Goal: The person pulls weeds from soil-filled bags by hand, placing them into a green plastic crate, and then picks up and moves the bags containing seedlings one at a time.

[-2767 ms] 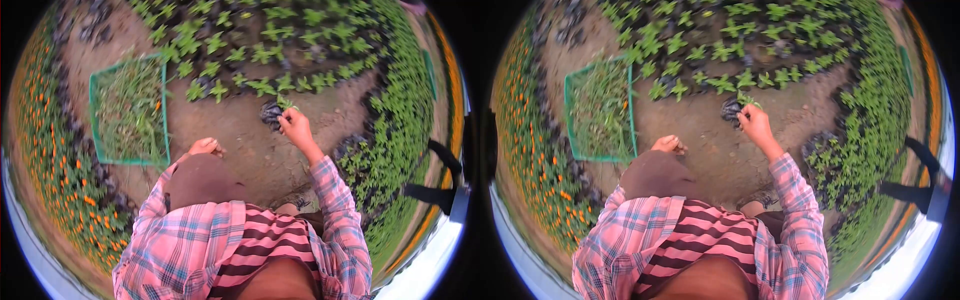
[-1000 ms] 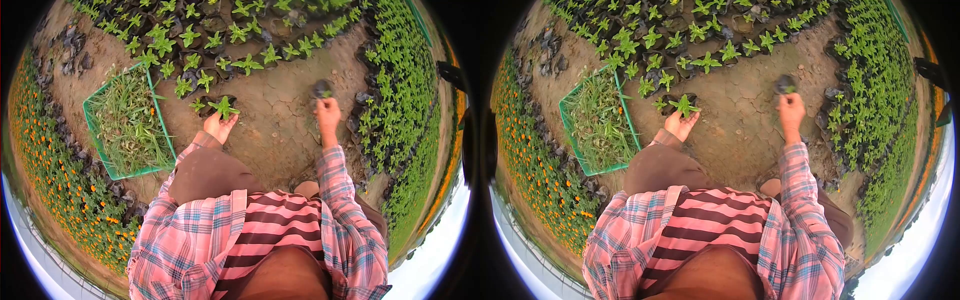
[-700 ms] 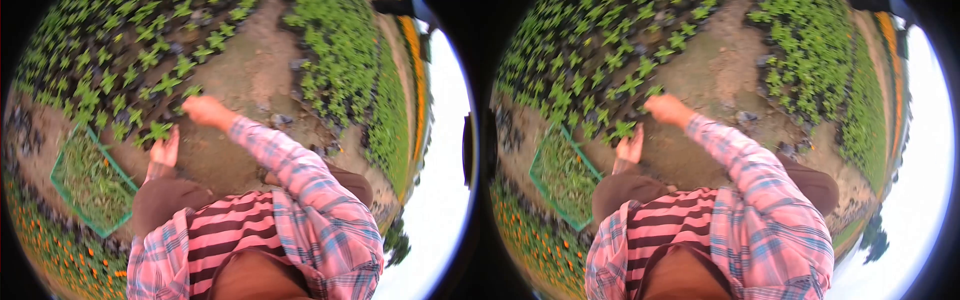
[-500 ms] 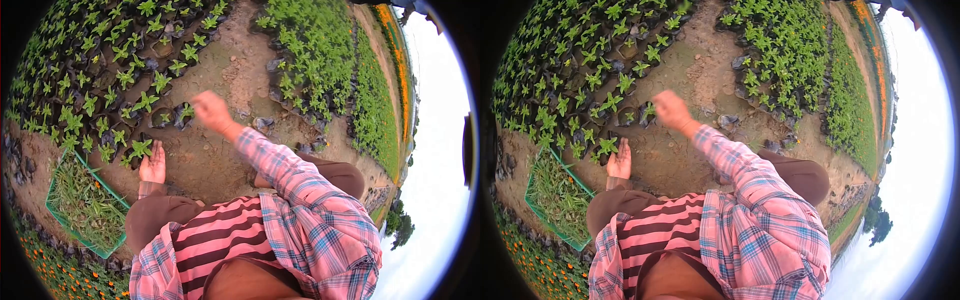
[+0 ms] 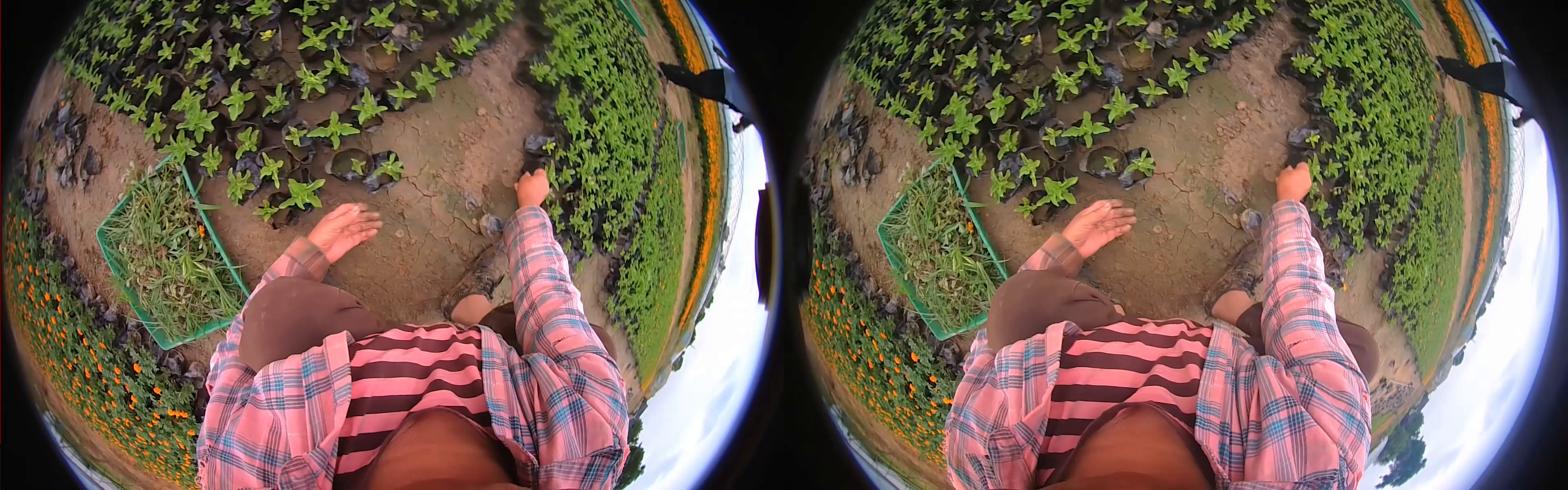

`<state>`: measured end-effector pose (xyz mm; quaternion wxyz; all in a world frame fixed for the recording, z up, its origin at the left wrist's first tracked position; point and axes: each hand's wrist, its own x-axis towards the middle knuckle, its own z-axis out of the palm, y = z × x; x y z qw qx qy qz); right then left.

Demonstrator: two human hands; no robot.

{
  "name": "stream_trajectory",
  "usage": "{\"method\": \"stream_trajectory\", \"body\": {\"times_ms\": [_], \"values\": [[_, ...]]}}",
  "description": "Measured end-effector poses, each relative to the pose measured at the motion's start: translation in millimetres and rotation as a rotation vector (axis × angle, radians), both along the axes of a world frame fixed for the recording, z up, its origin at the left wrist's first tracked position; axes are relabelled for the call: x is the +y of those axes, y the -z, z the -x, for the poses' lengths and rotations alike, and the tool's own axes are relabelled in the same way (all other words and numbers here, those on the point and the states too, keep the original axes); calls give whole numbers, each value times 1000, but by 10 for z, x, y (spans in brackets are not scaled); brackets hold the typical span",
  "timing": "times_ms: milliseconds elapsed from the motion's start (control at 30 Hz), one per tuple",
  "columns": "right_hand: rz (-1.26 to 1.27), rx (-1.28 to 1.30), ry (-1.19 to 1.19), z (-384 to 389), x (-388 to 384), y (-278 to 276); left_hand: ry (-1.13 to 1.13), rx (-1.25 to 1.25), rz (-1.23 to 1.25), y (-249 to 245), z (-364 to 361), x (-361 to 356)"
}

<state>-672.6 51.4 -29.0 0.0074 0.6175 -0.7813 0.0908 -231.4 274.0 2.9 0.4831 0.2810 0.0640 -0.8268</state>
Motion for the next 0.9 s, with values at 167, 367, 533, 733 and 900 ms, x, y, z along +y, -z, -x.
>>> {"method": "stream_trajectory", "body": {"times_ms": [167,367,533,733,900], "values": [[-35,-528,214,-598,189,-596,27,-37,-214,-61,-60,-491],[140,-352,-719,-1512,216,-723,-166,-139,-443,-90,-86,-723],[-252,-140,-1107,-2303,224,-622,-156,-287,-407,-80,-22,-664],[-51,-554,-542,-2543,731,-881,-339,-72,-429,-72,6,-461],[-660,-1089,-152,-2719,1078,-509,-497,60,-549,119,45,-378]]}}
